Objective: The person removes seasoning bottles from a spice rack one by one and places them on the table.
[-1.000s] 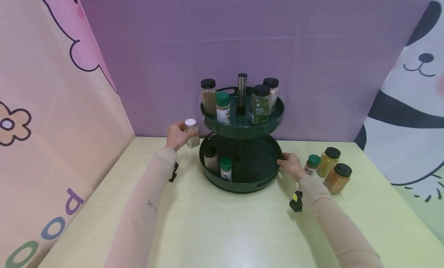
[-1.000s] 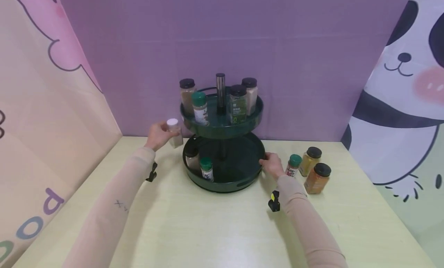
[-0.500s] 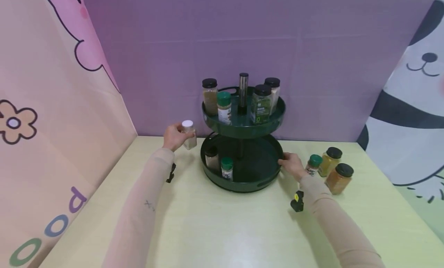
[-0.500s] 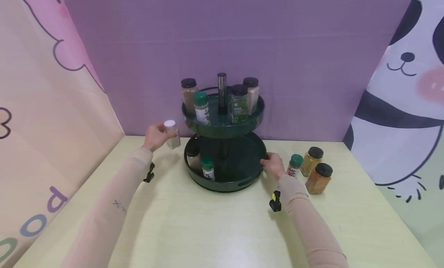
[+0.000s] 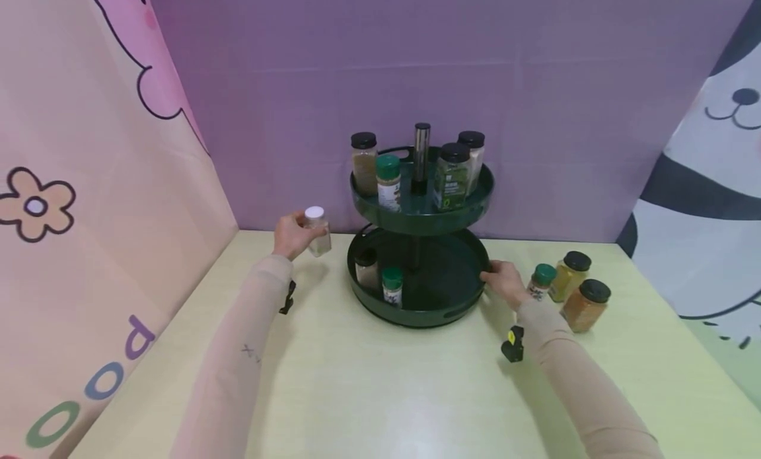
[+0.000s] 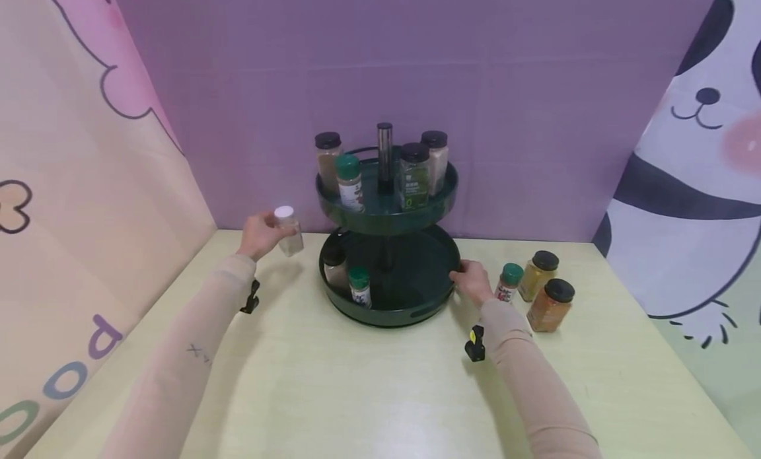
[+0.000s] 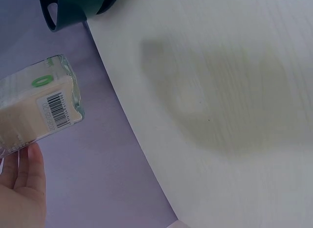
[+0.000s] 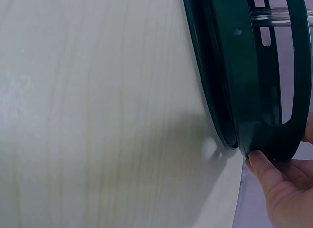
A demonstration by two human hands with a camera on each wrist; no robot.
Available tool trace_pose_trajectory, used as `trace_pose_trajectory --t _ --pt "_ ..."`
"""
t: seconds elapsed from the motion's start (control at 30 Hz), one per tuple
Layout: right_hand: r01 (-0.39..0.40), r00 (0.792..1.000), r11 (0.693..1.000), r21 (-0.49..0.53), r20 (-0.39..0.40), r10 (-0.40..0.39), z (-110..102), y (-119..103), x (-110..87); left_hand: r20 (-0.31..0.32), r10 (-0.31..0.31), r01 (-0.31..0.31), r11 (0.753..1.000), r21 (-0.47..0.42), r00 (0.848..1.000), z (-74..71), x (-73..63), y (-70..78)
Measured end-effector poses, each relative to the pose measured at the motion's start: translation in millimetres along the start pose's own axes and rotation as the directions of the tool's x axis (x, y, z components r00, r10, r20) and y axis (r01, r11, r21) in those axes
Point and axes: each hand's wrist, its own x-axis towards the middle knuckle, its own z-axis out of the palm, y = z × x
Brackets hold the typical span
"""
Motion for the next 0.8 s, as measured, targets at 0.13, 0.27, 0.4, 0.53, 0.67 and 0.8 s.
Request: trace_pose_trajectory --t 0.13,0.27,0.4,0.53,0.67,0.8 --pt "-0.005 1.000 1.000 -0.004 -0.001 0.005 0 -1 -1.0 0.011 -0.013 0.013 1.000 -0.001 1.000 -3.1 -1.0 -1.6" --pt "-0.006 1.000 1.000 -0.005 -0.001 0.006 0 1 -0.6 0.021 -0.017 0.017 1.000 0.004 1.000 -6.1 -3.1 -2.9" --pt "-0.004 1.000 1.000 -0.004 0.000 0.004 0 3 0.5 0.019 -0.026 0.026 1.000 -0.003 0.999 -8.3 -4.2 -5.5" --pt "0.006 1.000 1.000 0.000 -0.005 -0.006 1 5 1.5 0.010 -0.040 0.041 0.999 -0.013 0.999 -10.7 -5.1 -10.0" --pt "0.017 1.000 1.000 0.004 -0.009 -0.017 1 5 1.8 0.003 -0.052 0.052 0.999 -0.011 0.999 -13.4 -6.9 -14.5" --pt "0.026 1.000 1.000 0.002 -0.012 -0.026 1 5 2.0 -0.002 -0.055 0.055 0.998 -0.005 0.998 -16.4 -9.5 -18.2"
